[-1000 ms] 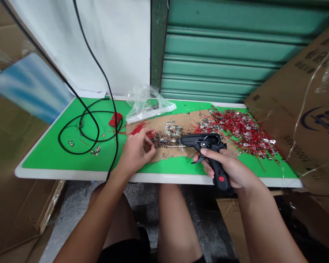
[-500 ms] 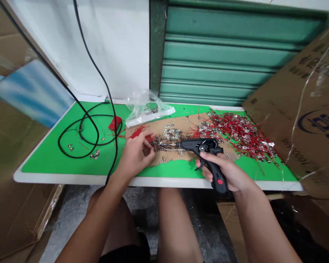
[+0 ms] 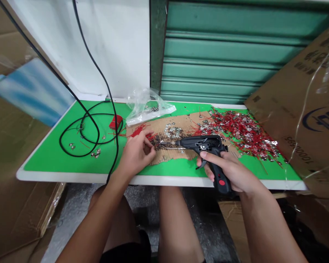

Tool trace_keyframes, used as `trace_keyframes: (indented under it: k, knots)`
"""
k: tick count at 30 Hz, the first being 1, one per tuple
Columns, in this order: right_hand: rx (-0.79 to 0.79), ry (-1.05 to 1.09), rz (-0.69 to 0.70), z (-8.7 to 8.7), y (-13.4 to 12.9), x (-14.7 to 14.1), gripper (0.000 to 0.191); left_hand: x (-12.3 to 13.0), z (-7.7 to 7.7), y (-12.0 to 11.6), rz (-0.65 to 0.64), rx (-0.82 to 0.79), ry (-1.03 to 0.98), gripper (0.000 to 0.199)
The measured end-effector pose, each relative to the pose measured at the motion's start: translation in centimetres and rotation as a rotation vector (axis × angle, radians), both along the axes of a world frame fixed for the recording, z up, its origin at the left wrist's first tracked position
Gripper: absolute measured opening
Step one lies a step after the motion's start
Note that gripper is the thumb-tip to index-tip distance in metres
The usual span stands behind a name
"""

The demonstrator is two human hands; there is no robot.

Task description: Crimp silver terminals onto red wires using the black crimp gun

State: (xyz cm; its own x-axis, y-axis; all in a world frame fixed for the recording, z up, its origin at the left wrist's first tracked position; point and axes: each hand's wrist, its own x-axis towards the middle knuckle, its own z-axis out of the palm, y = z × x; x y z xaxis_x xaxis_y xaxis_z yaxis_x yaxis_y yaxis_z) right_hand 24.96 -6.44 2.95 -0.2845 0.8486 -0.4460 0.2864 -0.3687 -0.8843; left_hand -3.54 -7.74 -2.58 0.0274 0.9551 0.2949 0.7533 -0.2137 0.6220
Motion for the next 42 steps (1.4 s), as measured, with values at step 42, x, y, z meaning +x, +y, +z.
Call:
trace_keyframes:
  k: [42]
  knots:
    - [-0.005, 0.684, -0.31, -3.1, 0.8, 1.1, 0.027, 0.1, -0.8, 0.0, -0.006, 0.051, 0.001, 0.043]
